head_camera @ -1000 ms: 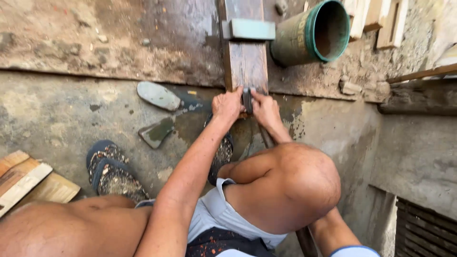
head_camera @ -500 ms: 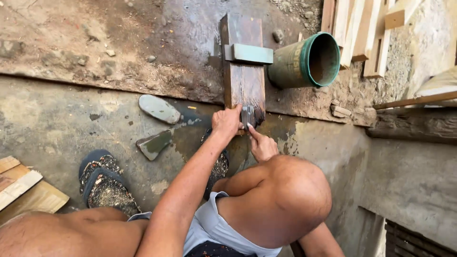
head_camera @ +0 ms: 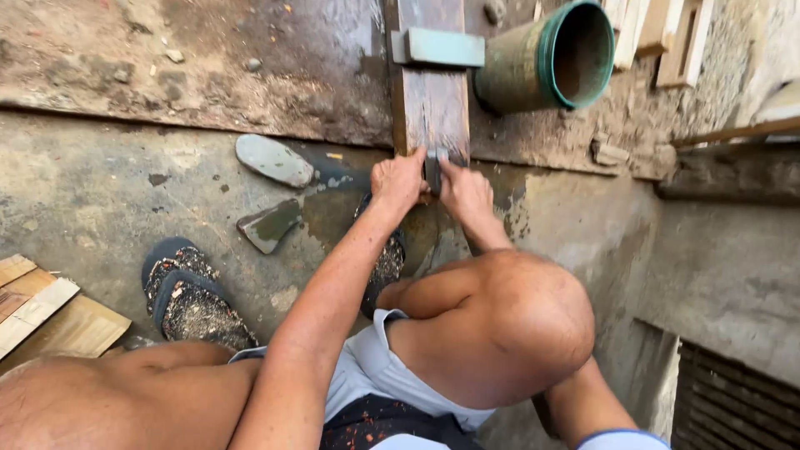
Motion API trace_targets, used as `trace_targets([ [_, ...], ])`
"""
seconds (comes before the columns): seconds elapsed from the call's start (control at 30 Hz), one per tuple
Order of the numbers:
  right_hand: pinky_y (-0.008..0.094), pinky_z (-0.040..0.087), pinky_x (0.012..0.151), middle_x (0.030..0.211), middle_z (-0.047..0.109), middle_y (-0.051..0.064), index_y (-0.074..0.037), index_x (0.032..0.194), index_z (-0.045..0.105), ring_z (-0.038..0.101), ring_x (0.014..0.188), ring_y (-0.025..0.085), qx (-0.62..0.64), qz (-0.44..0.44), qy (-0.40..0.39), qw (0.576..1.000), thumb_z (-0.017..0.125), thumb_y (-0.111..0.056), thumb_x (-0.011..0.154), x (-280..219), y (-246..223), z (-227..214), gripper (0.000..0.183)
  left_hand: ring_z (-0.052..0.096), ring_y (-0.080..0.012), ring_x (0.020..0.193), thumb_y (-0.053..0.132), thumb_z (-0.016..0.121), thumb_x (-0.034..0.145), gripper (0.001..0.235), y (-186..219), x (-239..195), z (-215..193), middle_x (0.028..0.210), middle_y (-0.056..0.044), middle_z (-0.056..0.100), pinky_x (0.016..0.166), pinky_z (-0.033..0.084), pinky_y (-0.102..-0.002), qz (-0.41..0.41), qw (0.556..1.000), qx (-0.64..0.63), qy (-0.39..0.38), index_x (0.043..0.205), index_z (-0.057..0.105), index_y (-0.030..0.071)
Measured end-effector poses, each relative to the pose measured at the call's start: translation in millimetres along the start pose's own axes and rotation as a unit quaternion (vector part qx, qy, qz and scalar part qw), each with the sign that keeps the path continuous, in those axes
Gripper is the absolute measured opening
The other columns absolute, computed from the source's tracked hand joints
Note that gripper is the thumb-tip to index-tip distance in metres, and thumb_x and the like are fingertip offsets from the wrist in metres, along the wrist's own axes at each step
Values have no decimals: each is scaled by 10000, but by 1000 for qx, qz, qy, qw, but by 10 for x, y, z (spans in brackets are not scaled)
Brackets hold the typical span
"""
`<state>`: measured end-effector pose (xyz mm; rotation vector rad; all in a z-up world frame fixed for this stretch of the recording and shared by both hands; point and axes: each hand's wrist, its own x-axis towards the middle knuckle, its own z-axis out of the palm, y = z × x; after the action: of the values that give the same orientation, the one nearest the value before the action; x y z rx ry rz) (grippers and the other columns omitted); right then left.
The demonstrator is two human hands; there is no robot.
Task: The person sharpens a chisel on a wet stone, repeatedly dipping it in water and rubbing the blade. They then switch to sharpening a smaller metal tool on the same stone, maintaining a consistent motion.
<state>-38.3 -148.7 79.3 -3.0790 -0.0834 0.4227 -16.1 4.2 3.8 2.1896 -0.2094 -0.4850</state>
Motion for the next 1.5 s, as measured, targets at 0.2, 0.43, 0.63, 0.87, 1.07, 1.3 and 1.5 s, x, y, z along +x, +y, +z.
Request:
trace_targets([
  [0.2,592,563,681,837,719,238,-267,1278,703,691,728,461,-51,-25,5,998,627,-203,887,-93,-29,-72,403,734,-412,810,318,883,707,575,64,58,-115,823,-195,732,685,556,-531,-1,999,-2,33,1161,565,162],
  [0.43,573,560,633,801,713,220,-193,1244,691,690,716,446,-89,-25,-1,996,556,-220,1013,-15,-84,-54,268,736,-427,857,305,857,778,518,82,-60,-117,875,-201,743,731,555,-539,-1,1000,2,31,1172,564,138],
  [0.63,551,554,535,741,689,228,-231,1332,654,689,609,413,-98,-70,20,993,566,-183,924,-375,172,215,421,728,-423,883,312,877,728,588,101,8,-160,887,-205,740,745,547,-543,-11,1000,4,-6,1188,548,154],
  [0.87,514,521,523,747,694,177,-101,1330,648,678,621,379,-126,-130,71,981,546,-113,993,-48,171,196,352,734,-419,880,328,849,792,528,130,-11,-173,889,-193,748,735,556,-542,-17,999,15,23,1196,554,160],
  [1.07,511,546,489,685,677,212,-138,1380,640,680,557,374,-142,-97,9,985,559,-92,864,-209,74,116,525,734,-419,864,321,873,744,540,35,-21,-57,871,-195,745,712,559,-533,-7,1000,-4,-16,1156,565,154],
  [1.3,534,579,773,898,708,276,-140,1310,702,714,815,444,30,-14,-12,999,600,-168,949,-112,6,-62,376,739,-407,834,352,887,733,572,70,45,-145,843,-190,739,707,554,-533,-1,1000,7,26,1153,564,136],
  [1.5,431,601,795,1069,713,259,-69,1309,694,751,946,352,185,-22,32,982,617,-146,982,1,218,163,345,739,-409,835,327,881,741,594,23,-98,-23,838,-181,742,702,554,-531,6,1000,-12,18,1210,558,158],
])
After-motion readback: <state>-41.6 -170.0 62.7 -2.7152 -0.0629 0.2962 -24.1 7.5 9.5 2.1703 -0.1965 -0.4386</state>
